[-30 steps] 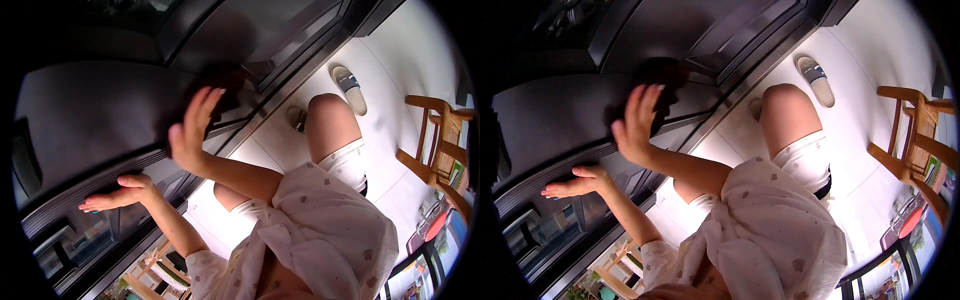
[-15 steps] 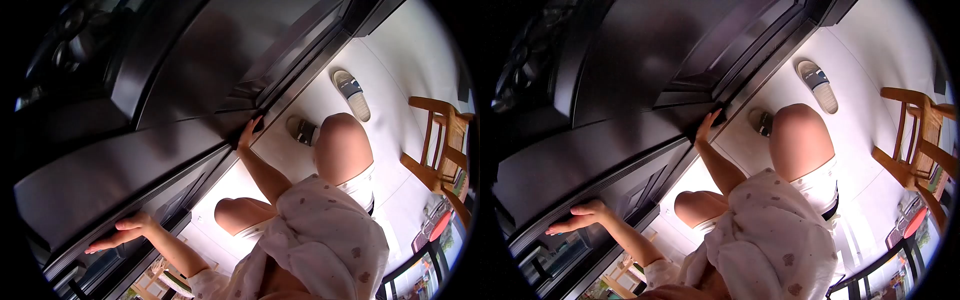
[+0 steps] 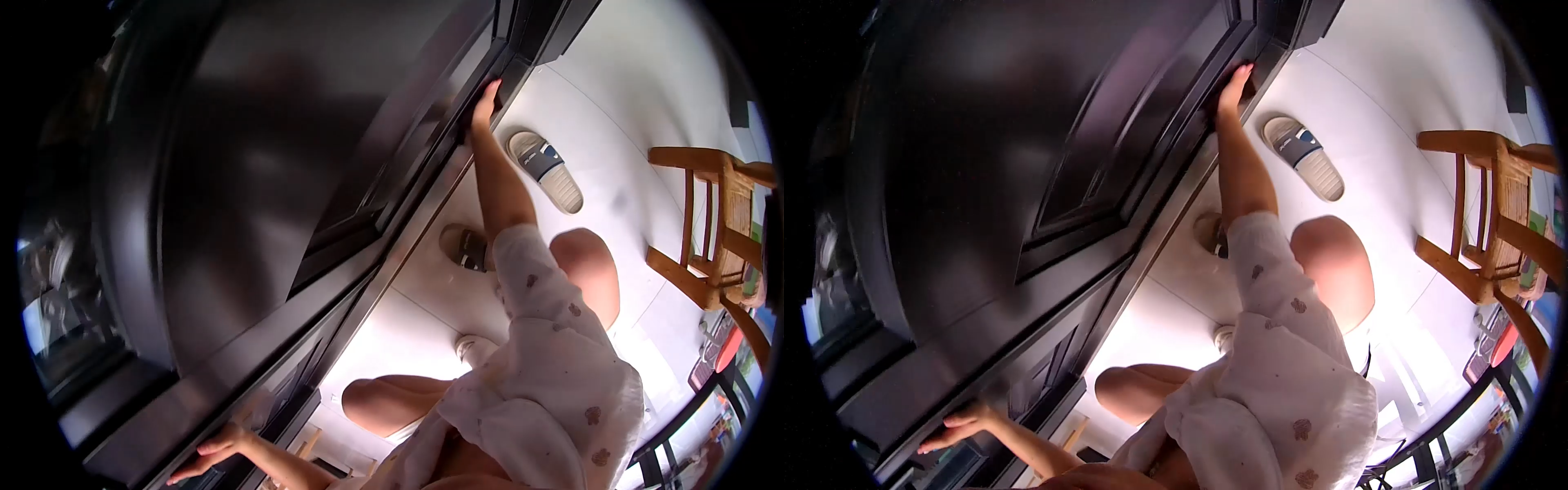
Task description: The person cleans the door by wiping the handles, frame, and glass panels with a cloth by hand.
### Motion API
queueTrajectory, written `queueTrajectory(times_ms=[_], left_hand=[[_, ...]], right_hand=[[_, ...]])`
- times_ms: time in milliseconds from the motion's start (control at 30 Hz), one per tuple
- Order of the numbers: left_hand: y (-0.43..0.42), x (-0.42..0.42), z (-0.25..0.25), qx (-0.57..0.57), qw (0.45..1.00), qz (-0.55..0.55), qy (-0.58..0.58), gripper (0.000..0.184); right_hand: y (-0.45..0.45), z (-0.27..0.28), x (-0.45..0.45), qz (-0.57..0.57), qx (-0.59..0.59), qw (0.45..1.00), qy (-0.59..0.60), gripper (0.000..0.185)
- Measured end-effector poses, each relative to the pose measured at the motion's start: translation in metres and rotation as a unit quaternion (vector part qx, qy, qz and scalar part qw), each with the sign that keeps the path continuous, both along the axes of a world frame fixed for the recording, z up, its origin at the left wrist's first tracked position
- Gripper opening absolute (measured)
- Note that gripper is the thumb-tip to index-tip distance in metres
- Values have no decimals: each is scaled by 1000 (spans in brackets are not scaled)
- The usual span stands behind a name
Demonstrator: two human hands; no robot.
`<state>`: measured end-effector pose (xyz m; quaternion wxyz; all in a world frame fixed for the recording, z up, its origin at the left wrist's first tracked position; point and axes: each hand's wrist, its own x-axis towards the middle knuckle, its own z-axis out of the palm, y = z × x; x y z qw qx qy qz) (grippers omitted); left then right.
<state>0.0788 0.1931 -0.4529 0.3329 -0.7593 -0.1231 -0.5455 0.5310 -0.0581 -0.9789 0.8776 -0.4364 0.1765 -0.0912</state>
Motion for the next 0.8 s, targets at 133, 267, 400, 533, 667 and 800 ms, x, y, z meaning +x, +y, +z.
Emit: queueTrajectory(times_ms=[133,267,400,533,667,800], left_hand=[[8,-17,-6,-36,999,-7,-5,63],[13,-28,-7,-61,998,-11,-9,63],[21,-34,-11,-93,995,-17,-13,63],[26,-43,-7,-113,993,-29,-19,63],[31,-49,-6,-131,990,-45,-22,62],[31,-49,-7,-139,989,-53,-28,62]], right_hand=[[-35,25,61,0,110,993,39,65],[-34,99,63,-58,-46,986,-149,61],[41,197,-61,-93,-202,954,-201,53],[75,215,-174,48,-173,981,-72,52],[84,200,-237,163,-361,918,-1,47],[71,207,-168,55,-410,910,14,48]])
